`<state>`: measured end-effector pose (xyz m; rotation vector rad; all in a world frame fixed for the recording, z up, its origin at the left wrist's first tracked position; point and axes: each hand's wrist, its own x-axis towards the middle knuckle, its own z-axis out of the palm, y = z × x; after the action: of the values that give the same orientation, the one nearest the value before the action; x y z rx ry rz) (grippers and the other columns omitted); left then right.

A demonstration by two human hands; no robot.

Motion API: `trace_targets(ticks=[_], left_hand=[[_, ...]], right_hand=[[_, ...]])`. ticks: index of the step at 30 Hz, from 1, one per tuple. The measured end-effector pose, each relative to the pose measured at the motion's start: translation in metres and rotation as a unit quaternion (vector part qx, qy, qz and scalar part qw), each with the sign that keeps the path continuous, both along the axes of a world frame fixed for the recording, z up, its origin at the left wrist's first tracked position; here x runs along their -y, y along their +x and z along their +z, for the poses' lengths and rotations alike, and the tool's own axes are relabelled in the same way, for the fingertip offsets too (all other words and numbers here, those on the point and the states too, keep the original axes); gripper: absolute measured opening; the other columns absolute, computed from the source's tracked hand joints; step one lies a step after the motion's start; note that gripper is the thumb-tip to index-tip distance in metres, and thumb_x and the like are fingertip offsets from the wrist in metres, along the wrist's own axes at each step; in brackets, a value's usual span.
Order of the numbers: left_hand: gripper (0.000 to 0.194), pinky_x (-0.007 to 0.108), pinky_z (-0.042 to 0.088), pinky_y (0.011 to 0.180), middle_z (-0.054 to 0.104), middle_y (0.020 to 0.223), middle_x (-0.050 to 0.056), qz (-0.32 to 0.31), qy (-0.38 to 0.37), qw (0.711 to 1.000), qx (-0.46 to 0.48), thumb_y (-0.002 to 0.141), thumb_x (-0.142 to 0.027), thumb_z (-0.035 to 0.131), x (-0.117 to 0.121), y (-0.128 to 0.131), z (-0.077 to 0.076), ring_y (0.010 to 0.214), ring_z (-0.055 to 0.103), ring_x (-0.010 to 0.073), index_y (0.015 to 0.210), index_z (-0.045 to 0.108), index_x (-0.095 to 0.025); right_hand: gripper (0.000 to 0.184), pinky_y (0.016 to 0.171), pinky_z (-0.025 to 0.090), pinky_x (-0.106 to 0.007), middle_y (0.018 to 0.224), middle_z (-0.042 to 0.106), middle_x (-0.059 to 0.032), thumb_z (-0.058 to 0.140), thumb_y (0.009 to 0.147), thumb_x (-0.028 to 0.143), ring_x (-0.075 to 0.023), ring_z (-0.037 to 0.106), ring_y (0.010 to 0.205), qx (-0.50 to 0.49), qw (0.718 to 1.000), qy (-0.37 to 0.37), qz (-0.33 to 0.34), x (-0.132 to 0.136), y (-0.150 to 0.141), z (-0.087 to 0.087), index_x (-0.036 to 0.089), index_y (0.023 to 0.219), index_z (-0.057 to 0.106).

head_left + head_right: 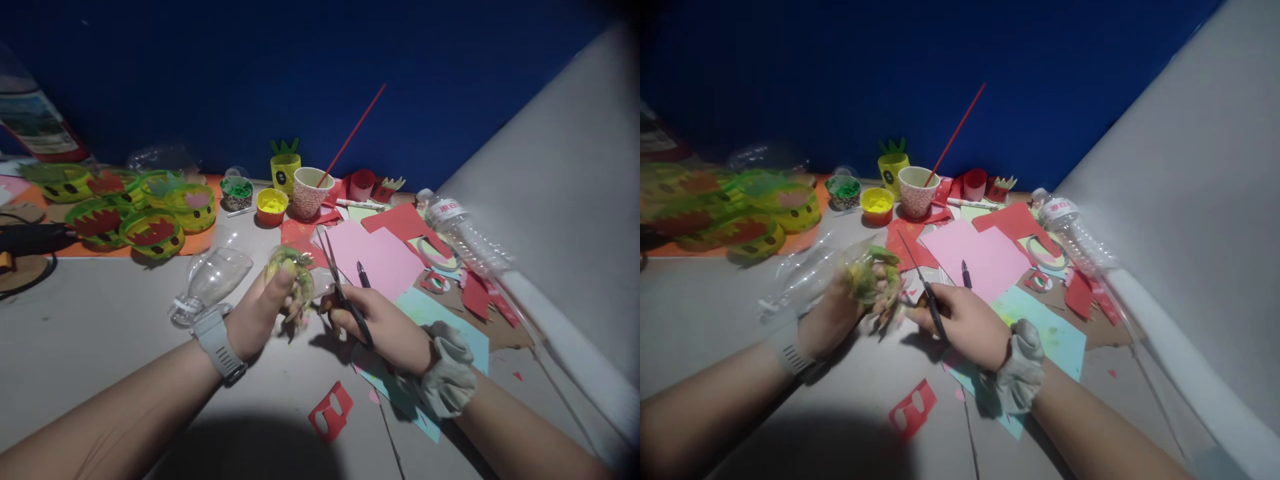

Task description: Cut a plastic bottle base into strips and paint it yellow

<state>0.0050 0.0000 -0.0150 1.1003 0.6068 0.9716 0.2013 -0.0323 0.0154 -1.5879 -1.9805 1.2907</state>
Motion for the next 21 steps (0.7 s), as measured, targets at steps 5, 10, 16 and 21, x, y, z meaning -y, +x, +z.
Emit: trace_targets(ticks=[5,10,16,21], left_hand=[[0.044,0.028,0.044,0.06,0.053,0.068,-0.001,0.008,0.07,0.997,-0.022,0.084,-0.063,0.046,0.003,0.0,0.004,0.06,0.05,0.0141,0.089,0.054,-0.02],[0.043,0.028,0.044,0.068,0.053,0.074,0.0,0.004,0.143,0.988,-0.057,0.088,-0.06,0.042,0.004,0.001,0.012,0.068,0.05,0.0142,0.085,0.053,-0.019],[0.05,0.025,0.041,0.052,0.045,0.061,-0.003,-0.016,0.095,0.995,-0.037,0.085,-0.068,0.037,0.005,0.003,0.009,0.052,0.043,0.0104,0.08,0.048,-0.019],[0.055,0.024,0.043,0.047,0.045,0.057,-0.003,-0.014,0.031,0.999,-0.018,0.081,-0.072,0.038,0.003,0.003,0.002,0.048,0.045,0.0107,0.075,0.049,-0.019]], right_hand=[[0.033,0.061,0.039,-0.024,0.074,0.058,0.0013,0.051,0.087,0.052,-0.0122,0.055,0.066,0.024,1.0,-0.01,0.009,0.001,-0.002,0.003,0.019,0.09,0.053],[0.037,0.059,0.037,-0.023,0.069,0.052,0.0025,0.049,0.087,0.055,-0.0101,0.051,0.062,0.009,1.0,-0.011,-0.013,0.001,-0.002,0.001,0.018,0.081,0.049],[0.039,0.055,0.033,-0.022,0.063,0.044,0.0037,0.05,0.087,0.054,-0.0084,0.048,0.058,0.006,0.999,-0.008,-0.032,0.001,0.0,-0.005,0.017,0.073,0.047],[0.04,0.053,0.036,-0.022,0.059,0.044,0.0049,0.052,0.086,0.053,-0.0083,0.051,0.053,-0.034,0.997,-0.031,-0.066,0.002,-0.002,-0.009,0.017,0.071,0.044]])
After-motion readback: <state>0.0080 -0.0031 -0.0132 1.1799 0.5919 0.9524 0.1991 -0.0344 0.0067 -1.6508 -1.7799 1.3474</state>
